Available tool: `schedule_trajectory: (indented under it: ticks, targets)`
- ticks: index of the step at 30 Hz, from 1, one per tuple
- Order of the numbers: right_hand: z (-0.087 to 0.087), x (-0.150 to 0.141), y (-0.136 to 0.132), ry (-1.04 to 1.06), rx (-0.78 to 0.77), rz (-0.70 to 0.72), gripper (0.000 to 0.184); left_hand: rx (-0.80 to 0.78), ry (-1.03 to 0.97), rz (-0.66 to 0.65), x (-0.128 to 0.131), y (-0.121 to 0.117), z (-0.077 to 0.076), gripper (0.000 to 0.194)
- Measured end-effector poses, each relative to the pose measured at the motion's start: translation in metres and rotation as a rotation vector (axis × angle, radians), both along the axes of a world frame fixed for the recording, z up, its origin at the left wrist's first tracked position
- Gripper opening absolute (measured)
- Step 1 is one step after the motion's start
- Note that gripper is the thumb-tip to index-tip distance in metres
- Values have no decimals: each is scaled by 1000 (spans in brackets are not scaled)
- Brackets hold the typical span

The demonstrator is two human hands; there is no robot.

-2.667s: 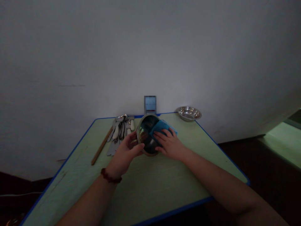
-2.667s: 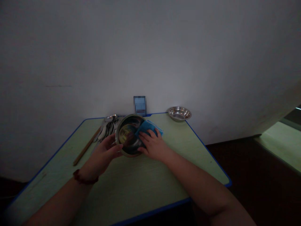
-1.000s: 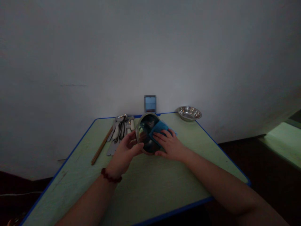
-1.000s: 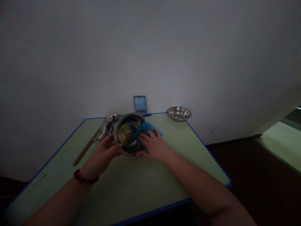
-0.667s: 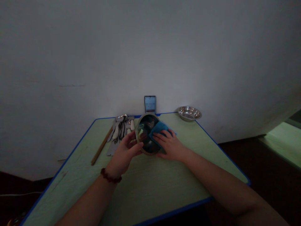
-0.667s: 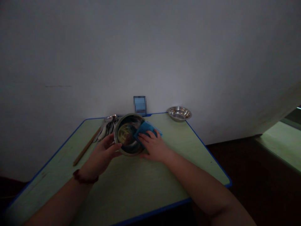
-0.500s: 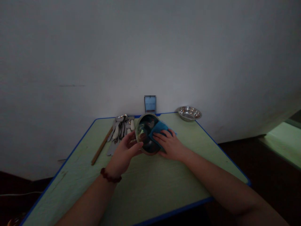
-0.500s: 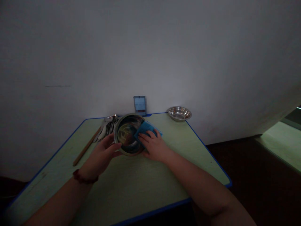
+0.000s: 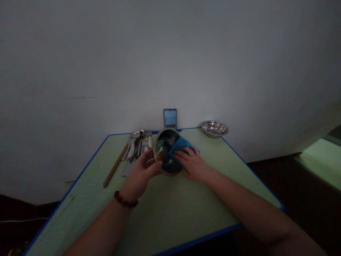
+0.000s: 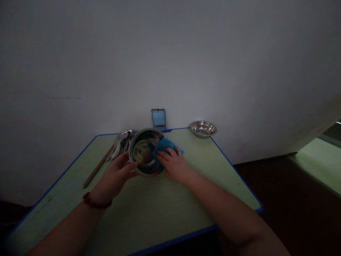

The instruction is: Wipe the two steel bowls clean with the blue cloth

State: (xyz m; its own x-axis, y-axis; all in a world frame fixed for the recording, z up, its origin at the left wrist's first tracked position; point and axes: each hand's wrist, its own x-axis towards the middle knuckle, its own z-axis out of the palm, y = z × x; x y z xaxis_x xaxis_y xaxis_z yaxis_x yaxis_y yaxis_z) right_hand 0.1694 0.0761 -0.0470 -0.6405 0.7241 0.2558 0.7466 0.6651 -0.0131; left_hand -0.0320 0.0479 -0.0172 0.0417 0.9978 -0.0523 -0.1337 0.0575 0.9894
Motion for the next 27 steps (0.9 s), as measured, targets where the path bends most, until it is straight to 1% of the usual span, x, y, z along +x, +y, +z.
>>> schedule_trajectory:
  ticks: [5, 16, 23, 27]
  targets:
    - [0, 0, 0, 17, 8, 0, 59, -13, -13, 22, 1, 0, 1, 50]
    - [-2, -1, 1, 25, 28, -2, 57, -6, -18, 11, 1, 0, 0, 49]
    - [-3, -1, 2, 35, 38, -10, 55, 15, -39, -8, 0, 0, -2, 54]
    - [-3, -2, 2, 36, 47, -11, 55, 24, -43, 3, 1, 0, -2, 58]
